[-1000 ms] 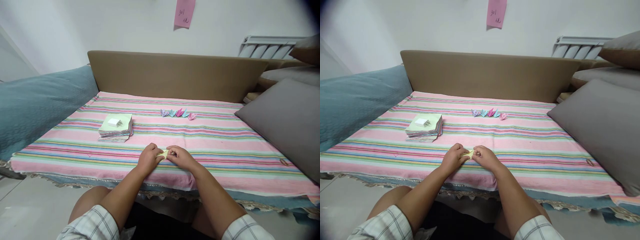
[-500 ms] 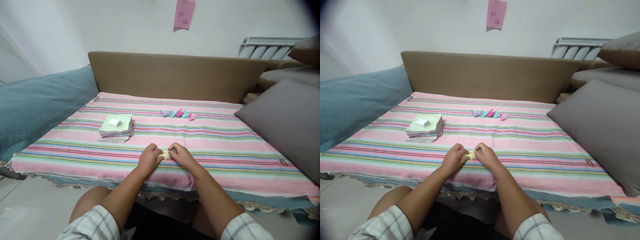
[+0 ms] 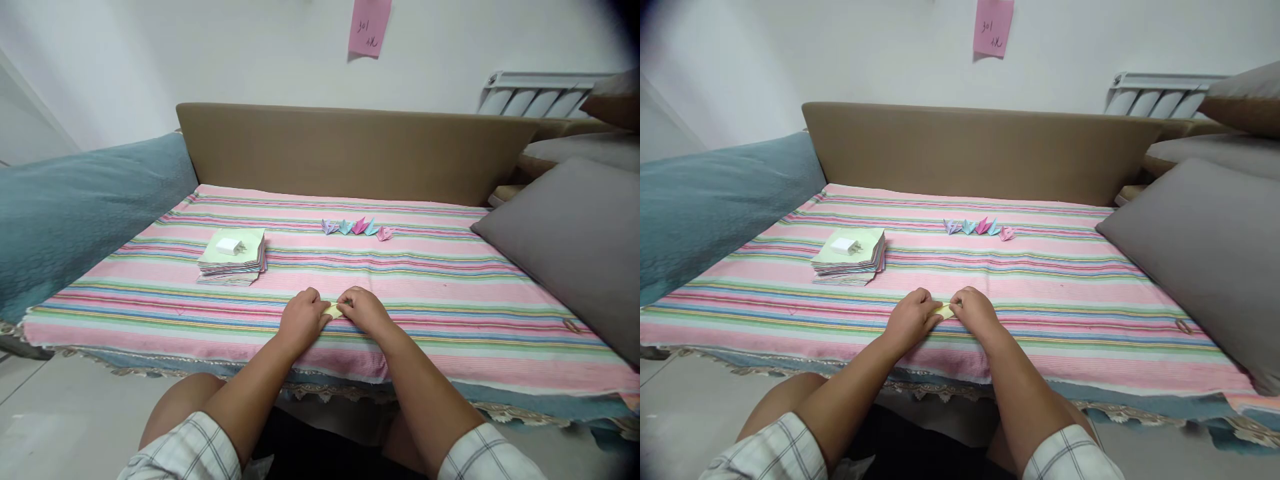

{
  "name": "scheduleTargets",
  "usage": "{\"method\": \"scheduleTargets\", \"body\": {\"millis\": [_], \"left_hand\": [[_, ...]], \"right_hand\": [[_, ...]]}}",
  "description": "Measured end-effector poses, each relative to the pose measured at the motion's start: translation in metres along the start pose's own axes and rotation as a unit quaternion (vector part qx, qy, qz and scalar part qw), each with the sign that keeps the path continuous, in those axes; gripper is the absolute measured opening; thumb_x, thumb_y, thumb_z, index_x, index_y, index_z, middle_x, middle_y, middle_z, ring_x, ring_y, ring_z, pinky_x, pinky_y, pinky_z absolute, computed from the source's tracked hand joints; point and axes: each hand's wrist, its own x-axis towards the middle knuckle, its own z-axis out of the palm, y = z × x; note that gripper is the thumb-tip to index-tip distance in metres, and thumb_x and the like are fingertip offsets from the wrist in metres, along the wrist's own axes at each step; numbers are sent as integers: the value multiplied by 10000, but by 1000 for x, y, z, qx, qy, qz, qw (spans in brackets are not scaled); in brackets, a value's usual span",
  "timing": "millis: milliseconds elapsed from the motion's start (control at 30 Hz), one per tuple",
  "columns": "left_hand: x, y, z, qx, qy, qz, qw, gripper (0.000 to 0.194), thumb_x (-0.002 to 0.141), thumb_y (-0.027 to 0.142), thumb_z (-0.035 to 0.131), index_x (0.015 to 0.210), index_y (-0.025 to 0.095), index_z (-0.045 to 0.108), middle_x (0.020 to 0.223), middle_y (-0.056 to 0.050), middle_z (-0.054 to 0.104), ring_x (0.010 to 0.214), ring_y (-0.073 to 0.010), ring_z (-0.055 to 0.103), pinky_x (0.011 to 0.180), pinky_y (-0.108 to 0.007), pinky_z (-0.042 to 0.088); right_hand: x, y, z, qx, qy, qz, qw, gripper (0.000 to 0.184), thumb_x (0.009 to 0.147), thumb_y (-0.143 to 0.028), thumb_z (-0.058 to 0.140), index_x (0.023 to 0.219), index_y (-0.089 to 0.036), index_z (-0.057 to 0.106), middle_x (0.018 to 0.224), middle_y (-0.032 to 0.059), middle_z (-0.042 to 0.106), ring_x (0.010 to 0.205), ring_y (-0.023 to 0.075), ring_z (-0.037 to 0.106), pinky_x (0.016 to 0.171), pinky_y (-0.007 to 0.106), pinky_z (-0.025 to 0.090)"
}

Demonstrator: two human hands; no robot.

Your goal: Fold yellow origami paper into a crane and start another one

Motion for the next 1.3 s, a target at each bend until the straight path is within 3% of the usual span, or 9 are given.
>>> {"method": "scheduleTargets", "body": {"millis": [267, 633, 767, 967, 1133, 1300], "left_hand": [[1, 2, -2, 15, -13, -5, 1000, 179, 791, 303, 602, 942, 238, 673, 885, -49, 525, 839, -190, 515, 716, -303, 424], [1, 1, 0, 7, -8, -6, 1000, 160, 801, 269, 579, 914, 224, 684, 889, -62, 532, 840, -205, 517, 729, -323, 426], [1, 0, 0, -3, -5, -10, 1000, 160, 797, 270, 586, 915, 229, 686, 893, -56, 533, 835, -197, 517, 735, -318, 427], [1, -1, 3, 6, 7, -7, 1000, 169, 797, 292, 591, 923, 229, 685, 892, -57, 527, 845, -200, 521, 731, -311, 428], [0, -3, 5, 0, 16, -7, 1000, 176, 789, 292, 607, 928, 210, 678, 900, -55, 529, 847, -195, 521, 735, -306, 429], [-1, -3, 6, -2, 19, -5, 1000, 190, 784, 300, 617, 941, 208, 669, 906, -55, 526, 853, -197, 522, 740, -312, 433]], "right_hand": [[0, 3, -1, -13, -16, -14, 1000, 131, 768, -147, 566, 778, -212, 678, 843, 29, 620, 807, 160, 559, 711, 260, 391], [-6, 7, -5, 41, 12, 12, 999, 218, 790, -141, 486, 899, -208, 662, 960, 38, 648, 904, 176, 575, 803, 291, 420], [-11, 10, -9, 64, -10, 32, 997, 319, 721, -71, 443, 912, -220, 650, 951, 17, 647, 824, 153, 576, 742, 263, 424], [-16, 18, -7, 72, -19, 42, 996, 217, 673, -163, 559, 882, -194, 609, 846, 7, 591, 664, 127, 520, 618, 243, 396], [-16, 19, -5, 65, -12, 7, 998, 164, 691, -114, 551, 817, -195, 617, 863, 7, 565, 672, 113, 512, 615, 231, 387], [-14, 21, -2, 57, -6, -55, 997, 199, 756, -81, 518, 807, -206, 665, 915, 30, 589, 812, 138, 550, 734, 254, 415]]}}
